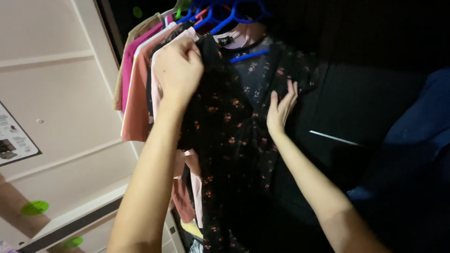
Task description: Hanging clothes from a pile on the bed into a closet using hangers.
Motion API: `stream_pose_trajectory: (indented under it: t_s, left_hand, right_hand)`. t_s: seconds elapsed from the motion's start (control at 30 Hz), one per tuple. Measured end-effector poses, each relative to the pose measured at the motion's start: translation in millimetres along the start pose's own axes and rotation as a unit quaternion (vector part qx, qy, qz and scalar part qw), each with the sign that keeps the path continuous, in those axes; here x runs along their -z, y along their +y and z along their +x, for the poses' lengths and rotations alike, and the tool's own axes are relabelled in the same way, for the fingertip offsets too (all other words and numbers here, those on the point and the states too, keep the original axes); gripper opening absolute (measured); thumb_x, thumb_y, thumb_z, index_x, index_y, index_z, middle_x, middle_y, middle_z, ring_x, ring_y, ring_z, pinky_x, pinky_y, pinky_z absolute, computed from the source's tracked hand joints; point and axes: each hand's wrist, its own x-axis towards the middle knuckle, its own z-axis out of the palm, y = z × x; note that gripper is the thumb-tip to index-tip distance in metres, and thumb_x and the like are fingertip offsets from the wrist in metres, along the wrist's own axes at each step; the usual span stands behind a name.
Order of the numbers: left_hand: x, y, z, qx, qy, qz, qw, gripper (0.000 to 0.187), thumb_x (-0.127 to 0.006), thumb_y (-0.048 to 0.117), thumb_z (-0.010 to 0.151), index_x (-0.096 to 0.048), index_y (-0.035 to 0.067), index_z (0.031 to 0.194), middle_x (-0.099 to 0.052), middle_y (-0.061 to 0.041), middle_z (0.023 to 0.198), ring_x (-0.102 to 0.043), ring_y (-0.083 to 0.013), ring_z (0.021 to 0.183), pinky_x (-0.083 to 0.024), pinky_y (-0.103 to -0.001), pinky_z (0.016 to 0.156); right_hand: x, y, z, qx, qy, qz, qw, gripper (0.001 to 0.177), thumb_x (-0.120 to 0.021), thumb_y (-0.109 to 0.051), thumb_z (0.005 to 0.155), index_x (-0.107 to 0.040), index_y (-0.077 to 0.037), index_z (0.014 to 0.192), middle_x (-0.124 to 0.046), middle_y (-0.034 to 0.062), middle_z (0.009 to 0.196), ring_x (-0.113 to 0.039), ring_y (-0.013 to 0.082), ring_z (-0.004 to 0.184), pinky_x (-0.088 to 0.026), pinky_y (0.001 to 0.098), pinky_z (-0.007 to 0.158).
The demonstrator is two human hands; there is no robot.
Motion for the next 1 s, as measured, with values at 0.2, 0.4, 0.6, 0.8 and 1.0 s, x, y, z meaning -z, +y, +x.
stream_pose_trajectory:
  t_s: [0.2,0.4,0.6,0.8,1.0]
  left_hand:
    - [0,10,-19,-0.04,-0.014,0.056,0.998,0.012,-0.062,0.015,0.085,-0.073,0.01,0.085,-0.072,-0.013,0.09,-0.067,-0.0342,0.092,-0.052,-0.048,0.082]
    - [16,40,-64,-0.134,-0.063,0.165,0.975,0.076,-0.073,0.018,0.078,-0.053,0.011,0.15,-0.038,-0.023,0.156,-0.034,-0.0421,0.144,-0.021,-0.069,0.115]
    - [-7,12,-168,-0.093,-0.191,0.123,0.969,0.068,-0.077,0.017,0.073,-0.059,0.009,0.138,-0.026,-0.022,0.165,-0.026,-0.0406,0.152,-0.022,-0.065,0.114]
    - [18,-58,-245,0.115,-0.204,0.029,0.972,0.052,-0.071,0.015,0.082,-0.065,0.01,0.133,-0.056,-0.019,0.137,-0.059,-0.0361,0.121,-0.053,-0.042,0.095]
    - [107,-113,-301,0.289,-0.15,-0.019,0.945,0.035,-0.067,0.015,0.087,-0.071,0.01,0.121,-0.076,-0.012,0.105,-0.073,-0.0244,0.085,-0.058,-0.035,0.076]
  right_hand:
    - [8,12,-2,-0.04,-0.074,0.028,0.996,0.059,-0.061,-0.028,0.105,-0.038,-0.003,0.153,-0.032,0.0215,0.163,-0.029,0.0385,0.153,-0.027,0.0463,0.124]
    - [13,17,-41,-0.074,-0.073,0.019,0.994,0.056,-0.059,-0.028,0.105,-0.043,-0.004,0.152,-0.032,0.0212,0.164,-0.034,0.0379,0.15,-0.027,0.0465,0.126]
    - [14,-44,-116,-0.022,-0.119,0.018,0.993,0.061,-0.057,-0.025,0.105,-0.035,-0.003,0.157,-0.025,0.0223,0.168,-0.025,0.0431,0.155,-0.019,0.051,0.127]
    - [-8,-122,-165,0.044,-0.215,0.072,0.973,0.065,-0.056,-0.024,0.103,-0.031,-0.003,0.16,-0.021,0.0236,0.17,-0.025,0.0446,0.154,-0.019,0.0534,0.126]
    - [-30,-174,-249,0.007,-0.302,0.124,0.945,0.066,-0.062,-0.02,0.1,-0.035,-0.002,0.157,-0.022,0.024,0.168,-0.026,0.0451,0.151,-0.023,0.0522,0.124]
